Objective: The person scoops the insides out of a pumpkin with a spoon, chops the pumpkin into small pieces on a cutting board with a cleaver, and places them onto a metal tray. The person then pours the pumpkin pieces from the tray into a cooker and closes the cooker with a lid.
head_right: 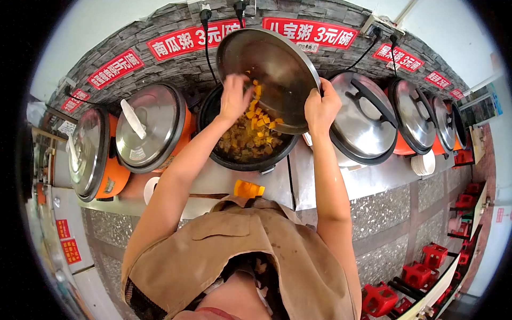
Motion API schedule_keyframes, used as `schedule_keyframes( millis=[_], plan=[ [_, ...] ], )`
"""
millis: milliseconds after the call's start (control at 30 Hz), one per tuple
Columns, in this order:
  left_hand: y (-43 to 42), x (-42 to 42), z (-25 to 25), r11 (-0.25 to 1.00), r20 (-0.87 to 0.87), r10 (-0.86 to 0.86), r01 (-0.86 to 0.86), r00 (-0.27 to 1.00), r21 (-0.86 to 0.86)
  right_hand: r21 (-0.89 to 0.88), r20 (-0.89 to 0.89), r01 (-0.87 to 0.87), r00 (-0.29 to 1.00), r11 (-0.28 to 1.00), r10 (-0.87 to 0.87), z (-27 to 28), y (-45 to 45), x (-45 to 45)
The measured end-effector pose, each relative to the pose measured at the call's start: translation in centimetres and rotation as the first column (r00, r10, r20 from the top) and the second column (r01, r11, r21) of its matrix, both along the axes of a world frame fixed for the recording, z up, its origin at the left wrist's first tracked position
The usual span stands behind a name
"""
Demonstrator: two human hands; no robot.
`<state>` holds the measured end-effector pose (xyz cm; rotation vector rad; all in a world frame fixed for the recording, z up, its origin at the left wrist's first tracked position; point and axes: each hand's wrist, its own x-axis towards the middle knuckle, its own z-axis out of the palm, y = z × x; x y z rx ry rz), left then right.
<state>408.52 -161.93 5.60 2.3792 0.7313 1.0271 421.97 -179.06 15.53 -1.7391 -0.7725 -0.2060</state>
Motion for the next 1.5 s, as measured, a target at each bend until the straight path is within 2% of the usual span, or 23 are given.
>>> schedule_keyframes(
  millis=[33, 67, 167, 300, 333, 400, 533, 633, 667, 700, 767, 833, 900, 1033, 1067, 1133, 1167, 1233, 1267, 1300, 1367, 1433, 1500],
  plan=[
    [0.5, 0.5, 0.8, 0.955, 0.23, 0.096, -0.155, 0.968, 0.254, -0.005, -0.004, 0.003, 1.0, 1.0, -0.003, 0.1, -0.1, -0.2],
    [1.0, 1.2, 1.6, 0.926, 0.352, 0.1, -0.217, 0.931, 0.31, 0.01, -0.059, -0.033, 0.998, 0.999, 0.033, 0.3, -0.2, -0.6],
    [2.2, 1.9, -0.6, 0.939, 0.242, -0.027, -0.058, 0.97, 0.339, 0.038, -0.079, -0.053, 0.995, 0.998, 0.056, 0.3, 0.1, -1.4],
    [-1.0, 0.9, -3.5, 0.989, 0.156, -0.122, 0.106, 0.98, 0.107, 0.151, -0.09, -0.044, 0.994, 0.988, 0.058, 0.3, 0.6, -2.0],
    [-1.5, 0.6, -3.8, 0.989, 0.151, -0.122, 0.108, 0.981, 0.098, 0.142, -0.096, -0.042, 0.994, 0.989, 0.056, 0.2, 0.6, -2.0],
    [-2.2, -0.1, -4.3, 0.977, -0.068, -0.205, 0.208, 0.976, 0.053, 0.112, 0.031, -0.041, 0.999, 0.993, 0.037, 0.0, 0.8, -1.9],
    [-3.1, -0.6, -4.4, 0.963, -0.127, -0.269, 0.263, 0.955, -0.056, 0.17, -0.022, -0.044, 0.999, 0.984, 0.048, -0.7, 1.2, -1.8],
    [-2.8, -1.6, -2.2, 0.963, -0.088, -0.27, 0.266, 0.959, -0.045, 0.224, -0.037, -0.016, 0.999, 0.975, 0.025, -0.3, 1.1, -2.2],
    [-1.6, -1.6, -1.8, 0.971, -0.034, -0.14, 0.144, 0.99, 0.193, 0.23, -0.043, -0.025, 0.998, 0.973, 0.036, -0.3, 1.0, -2.2],
    [-0.2, -1.5, -1.9, 0.949, 0.075, -0.016, -0.009, 0.997, 0.315, 0.235, -0.049, -0.033, 0.998, 0.972, 0.046, -0.3, 0.9, -2.2],
    [0.7, -1.5, -1.8, 0.965, 0.083, 0.129, -0.144, 0.988, 0.219, 0.215, -0.048, -0.036, 0.998, 0.976, 0.048, -0.3, 0.5, -2.4],
    [0.6, -1.2, -2.4, 0.978, 0.041, 0.075, -0.082, 0.996, 0.193, 0.204, -0.041, -0.043, 0.998, 0.978, 0.052, -0.2, 0.5, -2.6],
    [-1.1, -0.2, -3.1, 0.994, 0.142, -0.028, 0.043, 0.99, -0.102, 0.247, -0.011, -0.042, 0.999, 0.968, 0.046, -0.4, 0.7, -3.0],
    [-4.7, 1.0, -2.9, 0.949, 0.133, -0.11, 0.143, 0.985, -0.279, 0.275, 0.008, 0.002, 1.0, 0.962, -0.004, -0.7, 0.9, -4.0],
    [-5.0, 1.1, -3.5, 0.95, 0.134, -0.108, 0.142, 0.985, -0.28, 0.287, 0.01, -0.007, 1.0, 0.958, 0.005, -0.9, 0.9, -4.1],
    [-5.5, 1.1, -4.6, 0.98, 0.065, -0.155, 0.162, 0.986, -0.116, 0.301, 0.014, -0.02, 1.0, 0.954, 0.016, -1.3, 0.8, -4.0],
    [-5.3, 0.9, -5.1, 0.981, 0.066, -0.154, 0.16, 0.986, -0.113, 0.303, 0.022, -0.021, 1.0, 0.953, 0.015, -1.6, 0.7, -3.9],
    [-5.5, -0.9, -4.3, 0.955, -0.081, -0.279, 0.267, 0.957, -0.13, 0.306, 0.029, -0.02, 1.0, 0.952, 0.011, -2.3, 0.4, -3.6],
    [-5.5, -2.0, -3.4, 0.933, -0.276, -0.328, 0.266, 0.903, -0.241, 0.315, 0.047, -0.031, 0.999, 0.949, 0.017, -2.6, 0.2, -3.3],
    [-4.7, -2.9, -3.2, 0.934, -0.277, -0.329, 0.268, 0.903, -0.236, 0.323, 0.065, -0.041, 0.998, 0.945, 0.022, -2.7, 0.0, -3.1],
    [-2.9, -4.4, -3.0, 0.952, -0.242, -0.109, 0.172, 0.964, 0.254, 0.295, 0.102, -0.001, 0.994, 0.955, -0.031, -1.6, -1.0, -3.4],
    [-1.1, -4.4, -1.0, 0.88, -0.059, 0.114, -0.073, 0.992, 0.469, 0.261, 0.141, 0.037, 0.987, 0.965, -0.076, -1.4, -1.7, -3.5],
    [-0.5, -4.1, -0.2, 0.802, 0.014, 0.178, -0.153, 0.984, 0.577, 0.324, -0.003, -0.008, 1.0, 0.946, 0.01, -1.2, -2.1, -3.6]
  ],
)
